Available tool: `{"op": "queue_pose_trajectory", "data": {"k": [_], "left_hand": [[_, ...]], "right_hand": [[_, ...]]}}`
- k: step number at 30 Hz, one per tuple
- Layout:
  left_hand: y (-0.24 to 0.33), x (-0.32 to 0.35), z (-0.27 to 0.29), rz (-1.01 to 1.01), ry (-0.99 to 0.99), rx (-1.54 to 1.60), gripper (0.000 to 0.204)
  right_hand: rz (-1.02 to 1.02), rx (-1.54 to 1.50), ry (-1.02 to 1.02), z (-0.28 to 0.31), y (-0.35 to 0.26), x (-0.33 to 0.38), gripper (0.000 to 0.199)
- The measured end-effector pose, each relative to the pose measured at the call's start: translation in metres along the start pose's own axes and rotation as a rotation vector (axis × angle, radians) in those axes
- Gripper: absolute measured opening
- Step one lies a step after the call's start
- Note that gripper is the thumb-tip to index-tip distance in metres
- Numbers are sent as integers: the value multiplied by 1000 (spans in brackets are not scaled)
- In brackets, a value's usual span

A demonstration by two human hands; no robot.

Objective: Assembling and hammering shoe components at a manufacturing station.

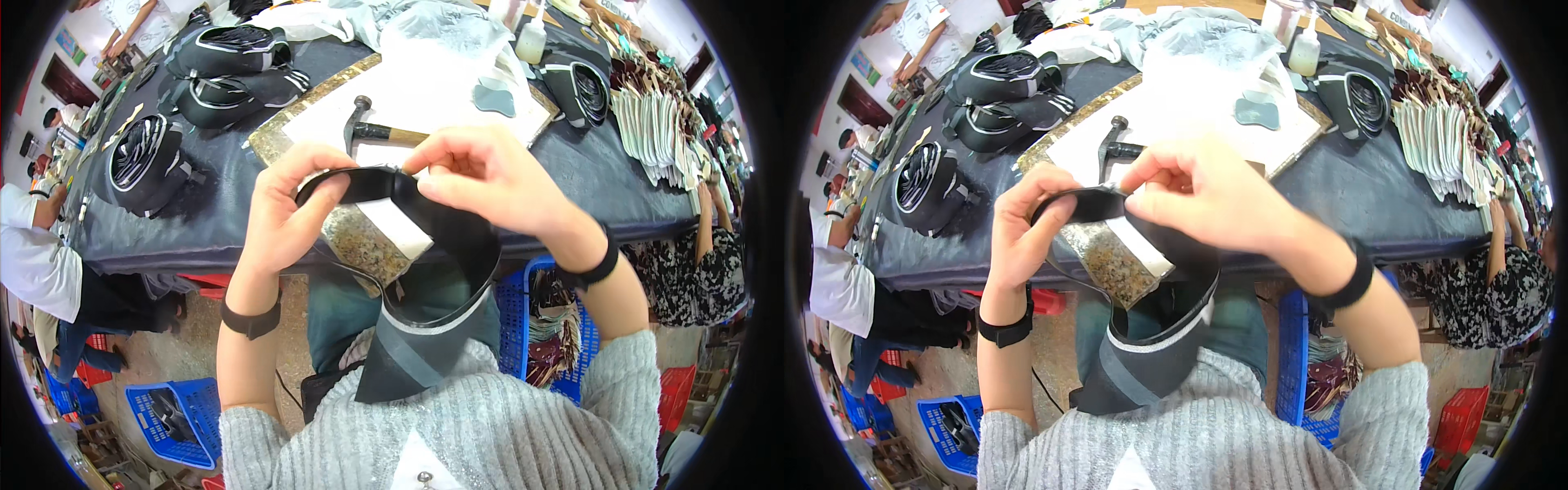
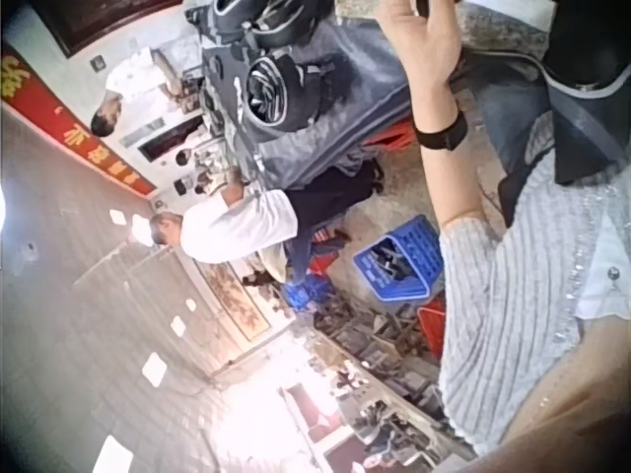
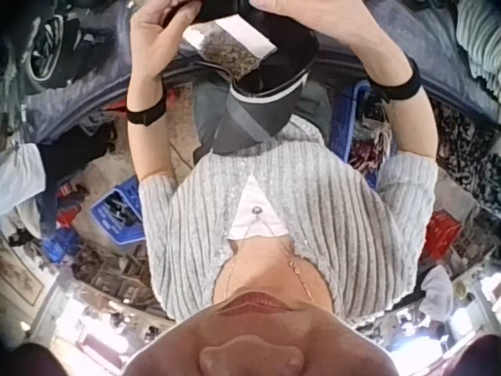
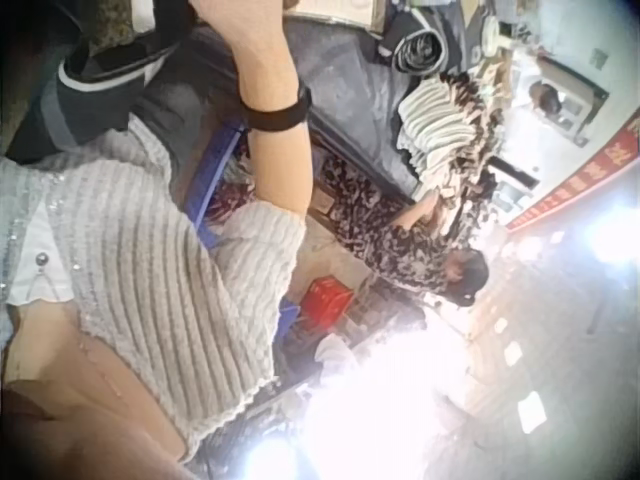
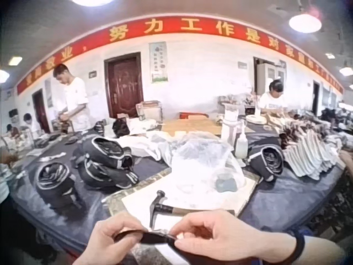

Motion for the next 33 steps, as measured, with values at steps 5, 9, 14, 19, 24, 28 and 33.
{"op": "queue_pose_trajectory", "data": {"k": [5, 9, 14, 19, 24, 28, 33], "left_hand": [[35, -3, 14, -394, 46, -286, 21], [44, -9, 13, -511, 94, -385, 29], [44, 30, 20, -446, 719, -689, 31], [52, 60, 8, -501, 803, -651, 15], [38, 43, 2, 37, 498, -28, 17], [57, 32, 24, -80, 195, -95, 23], [45, 29, 12, 206, -73, -154, 14]], "right_hand": [[-161, -565, 168, -36, 30, 0, 47], [-119, -1021, 76, -80, 29, -14, 26], [48, -1090, 434, -103, 22, -29, 29], [83, -1138, 596, -112, 20, -33, 27], [-6, -1006, 442, -146, 9, -23, 31], [37, -877, 193, -120, 17, -31, 43], [-162, -1143, 88, -121, 30, -11, 34]]}}
Point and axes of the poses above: each hand's wrist, its own x-axis away from the middle knuckle, its own z-axis out of the back of the hand, y = z × x, the point moved 3 cm from there along -x, towards the middle knuckle, and after that the axes turned 2 degrees about y, right-handed, at the moved point
